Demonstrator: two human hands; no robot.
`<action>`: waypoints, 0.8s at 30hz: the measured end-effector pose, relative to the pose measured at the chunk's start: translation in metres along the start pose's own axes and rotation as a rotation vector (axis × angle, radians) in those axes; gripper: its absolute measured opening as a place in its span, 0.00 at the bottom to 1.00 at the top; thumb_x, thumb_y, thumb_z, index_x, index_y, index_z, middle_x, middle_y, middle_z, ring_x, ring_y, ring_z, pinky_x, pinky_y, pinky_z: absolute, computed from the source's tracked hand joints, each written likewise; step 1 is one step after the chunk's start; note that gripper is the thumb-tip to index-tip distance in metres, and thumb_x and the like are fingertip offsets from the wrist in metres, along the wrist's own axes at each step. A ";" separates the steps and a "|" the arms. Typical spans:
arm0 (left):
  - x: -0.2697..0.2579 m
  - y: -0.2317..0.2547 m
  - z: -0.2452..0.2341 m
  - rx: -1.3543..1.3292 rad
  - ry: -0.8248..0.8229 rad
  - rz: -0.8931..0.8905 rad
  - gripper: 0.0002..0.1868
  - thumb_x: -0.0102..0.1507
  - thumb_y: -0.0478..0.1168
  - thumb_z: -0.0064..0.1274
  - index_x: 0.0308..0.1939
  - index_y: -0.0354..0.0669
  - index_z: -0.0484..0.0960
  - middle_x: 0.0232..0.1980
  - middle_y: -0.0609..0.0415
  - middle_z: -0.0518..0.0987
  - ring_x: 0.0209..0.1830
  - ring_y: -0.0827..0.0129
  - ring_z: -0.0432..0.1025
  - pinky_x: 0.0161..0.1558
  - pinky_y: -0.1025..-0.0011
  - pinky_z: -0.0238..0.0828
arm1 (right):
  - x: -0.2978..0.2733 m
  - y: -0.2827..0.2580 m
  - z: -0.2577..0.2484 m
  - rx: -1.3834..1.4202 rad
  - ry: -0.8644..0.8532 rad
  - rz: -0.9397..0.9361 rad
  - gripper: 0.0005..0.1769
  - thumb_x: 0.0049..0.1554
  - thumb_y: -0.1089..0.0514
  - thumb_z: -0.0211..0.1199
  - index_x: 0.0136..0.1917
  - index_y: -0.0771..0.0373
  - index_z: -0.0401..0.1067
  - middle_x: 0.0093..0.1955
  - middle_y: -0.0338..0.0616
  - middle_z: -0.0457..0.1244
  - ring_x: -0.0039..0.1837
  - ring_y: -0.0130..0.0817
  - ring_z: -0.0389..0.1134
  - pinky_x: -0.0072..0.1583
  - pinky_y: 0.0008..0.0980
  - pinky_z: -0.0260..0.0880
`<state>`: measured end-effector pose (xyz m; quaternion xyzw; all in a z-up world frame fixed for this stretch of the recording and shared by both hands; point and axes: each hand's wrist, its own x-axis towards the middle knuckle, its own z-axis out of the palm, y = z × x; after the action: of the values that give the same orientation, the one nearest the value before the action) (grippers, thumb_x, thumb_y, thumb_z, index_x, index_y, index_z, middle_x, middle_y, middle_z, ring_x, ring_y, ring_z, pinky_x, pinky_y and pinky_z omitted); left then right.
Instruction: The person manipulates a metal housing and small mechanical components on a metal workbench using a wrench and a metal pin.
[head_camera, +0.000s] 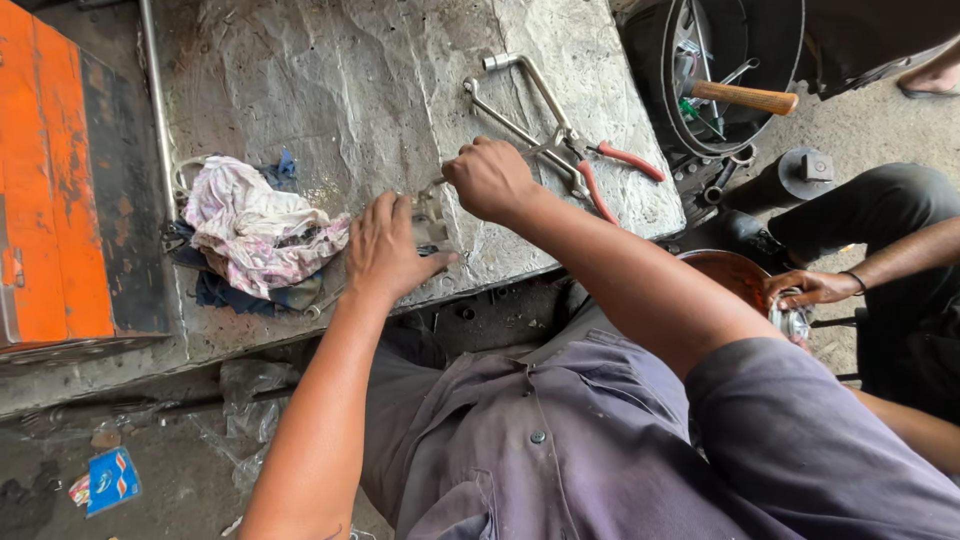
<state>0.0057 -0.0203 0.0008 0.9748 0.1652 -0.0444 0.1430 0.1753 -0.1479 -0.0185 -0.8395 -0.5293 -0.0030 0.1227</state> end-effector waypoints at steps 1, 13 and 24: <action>0.002 -0.001 0.000 0.019 0.003 0.009 0.65 0.42 0.71 0.71 0.70 0.35 0.64 0.71 0.39 0.61 0.74 0.47 0.55 0.71 0.47 0.50 | 0.004 0.001 0.000 -0.018 0.019 -0.040 0.11 0.55 0.64 0.58 0.44 0.56 0.81 0.38 0.49 0.70 0.45 0.46 0.70 0.47 0.47 0.71; -0.003 -0.005 0.001 -0.005 0.037 0.024 0.64 0.42 0.69 0.72 0.71 0.36 0.63 0.72 0.39 0.60 0.74 0.47 0.54 0.71 0.48 0.48 | 0.031 -0.002 -0.009 -0.242 -0.258 -0.213 0.16 0.62 0.66 0.53 0.35 0.57 0.76 0.30 0.39 0.62 0.30 0.29 0.59 0.30 0.35 0.60; -0.009 -0.011 -0.001 -0.068 0.068 0.033 0.65 0.42 0.66 0.73 0.74 0.39 0.61 0.74 0.43 0.61 0.77 0.50 0.56 0.76 0.53 0.50 | -0.032 -0.006 0.053 0.354 0.275 -0.029 0.09 0.61 0.51 0.61 0.50 0.56 0.77 0.41 0.44 0.69 0.49 0.46 0.70 0.49 0.46 0.70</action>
<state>-0.0058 -0.0129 0.0003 0.9729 0.1555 -0.0032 0.1712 0.1496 -0.1626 -0.0725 -0.7889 -0.5119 -0.0262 0.3389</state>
